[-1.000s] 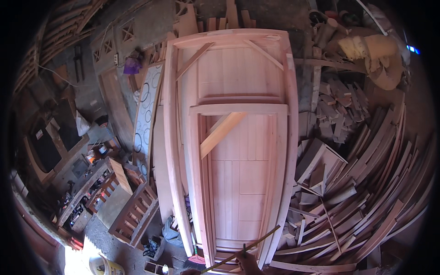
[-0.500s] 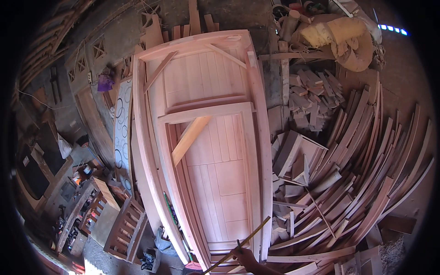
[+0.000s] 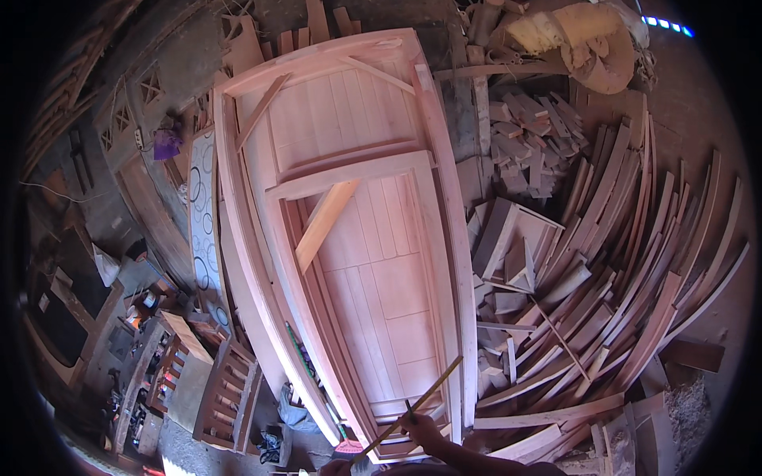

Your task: The person sands a wooden beam with a power sander, then uses a tape measure and a pencil to measure and mark different sections of several wooden beams and a door frame.

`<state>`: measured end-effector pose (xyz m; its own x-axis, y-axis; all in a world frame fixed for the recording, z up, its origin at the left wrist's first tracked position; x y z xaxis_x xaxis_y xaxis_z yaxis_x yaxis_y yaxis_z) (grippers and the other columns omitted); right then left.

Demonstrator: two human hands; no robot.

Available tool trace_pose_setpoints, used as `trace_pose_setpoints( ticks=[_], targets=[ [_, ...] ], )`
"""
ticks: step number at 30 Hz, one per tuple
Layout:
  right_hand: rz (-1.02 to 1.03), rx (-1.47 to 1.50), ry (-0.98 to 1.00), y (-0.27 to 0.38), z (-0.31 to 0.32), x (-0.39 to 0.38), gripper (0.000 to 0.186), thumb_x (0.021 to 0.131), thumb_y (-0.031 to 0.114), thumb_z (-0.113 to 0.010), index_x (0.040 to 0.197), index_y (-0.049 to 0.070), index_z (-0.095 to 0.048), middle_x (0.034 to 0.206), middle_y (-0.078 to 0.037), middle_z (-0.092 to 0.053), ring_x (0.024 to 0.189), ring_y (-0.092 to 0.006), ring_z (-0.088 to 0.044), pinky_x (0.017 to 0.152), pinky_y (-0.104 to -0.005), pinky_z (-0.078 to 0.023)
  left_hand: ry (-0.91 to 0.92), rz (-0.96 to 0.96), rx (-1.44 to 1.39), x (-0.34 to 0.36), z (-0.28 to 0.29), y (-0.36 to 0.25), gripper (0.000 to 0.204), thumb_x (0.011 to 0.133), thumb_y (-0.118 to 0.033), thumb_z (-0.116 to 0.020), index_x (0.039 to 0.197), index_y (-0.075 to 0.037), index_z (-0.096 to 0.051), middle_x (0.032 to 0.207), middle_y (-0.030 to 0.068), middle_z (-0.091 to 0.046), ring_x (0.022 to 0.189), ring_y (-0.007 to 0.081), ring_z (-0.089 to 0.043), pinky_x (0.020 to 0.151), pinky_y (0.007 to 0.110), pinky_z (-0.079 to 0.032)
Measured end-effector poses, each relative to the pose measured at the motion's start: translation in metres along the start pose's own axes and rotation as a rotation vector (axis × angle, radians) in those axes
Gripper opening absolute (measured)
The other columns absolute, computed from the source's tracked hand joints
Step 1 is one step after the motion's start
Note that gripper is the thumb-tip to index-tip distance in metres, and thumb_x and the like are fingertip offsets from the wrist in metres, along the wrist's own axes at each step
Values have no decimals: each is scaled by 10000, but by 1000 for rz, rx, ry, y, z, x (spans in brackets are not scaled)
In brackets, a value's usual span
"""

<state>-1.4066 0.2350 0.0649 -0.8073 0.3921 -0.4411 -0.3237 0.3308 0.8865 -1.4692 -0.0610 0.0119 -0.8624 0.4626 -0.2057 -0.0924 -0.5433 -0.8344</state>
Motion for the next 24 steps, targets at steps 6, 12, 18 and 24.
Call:
trace_pose_setpoints(
  ticks=[6, 12, 18, 24],
  targets=[
    [-24, -102, 19, -9, -32, 9, 201, 919, 250, -642, 862, 58, -648, 654, 7, -574, 449, -42, -409, 386, -227, -289, -69, 148, 1, -12, 34, -13, 195, 865, -199, -645, 909, -19, -704, 706, 70, -670, 647, 121, -626, 589, 302, -499],
    [37, -66, 3, -23, -57, 10, 196, 921, 249, -638, 890, 57, -666, 656, 5, -582, 474, -46, -437, 409, -233, -307, -82, 82, -18, -12, 48, 30, 179, 871, -166, -648, 881, 4, -702, 658, 30, -632, 616, 80, -566, 551, 276, -457],
    [-133, 86, 17, -44, -74, 5, 223, 926, 260, -634, 823, 64, -611, 643, -12, -546, 408, -62, -386, 358, -242, -281, -29, 109, 20, -15, 74, 1, 191, 861, -202, -651, 887, -20, -702, 705, 81, -657, 649, 153, -626, 609, 312, -482],
    [-169, 55, -11, -46, -87, 9, 255, 926, 277, -631, 802, 58, -591, 626, -17, -528, 412, -69, -395, 358, -247, -285, -2, 137, 65, -5, 82, 30, 202, 846, -217, -644, 906, -38, -713, 728, 126, -670, 658, 195, -662, 627, 333, -505]
  ],
)
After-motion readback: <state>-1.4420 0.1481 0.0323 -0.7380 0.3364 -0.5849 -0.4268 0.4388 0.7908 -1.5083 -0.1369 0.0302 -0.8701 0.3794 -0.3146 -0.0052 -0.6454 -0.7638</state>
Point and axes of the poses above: each hand's wrist, its own x-axis towards the middle knuckle, its own z-axis out of the back of the hand, y = z × x, the point moved 1 cm from there along x, towards the middle knuckle
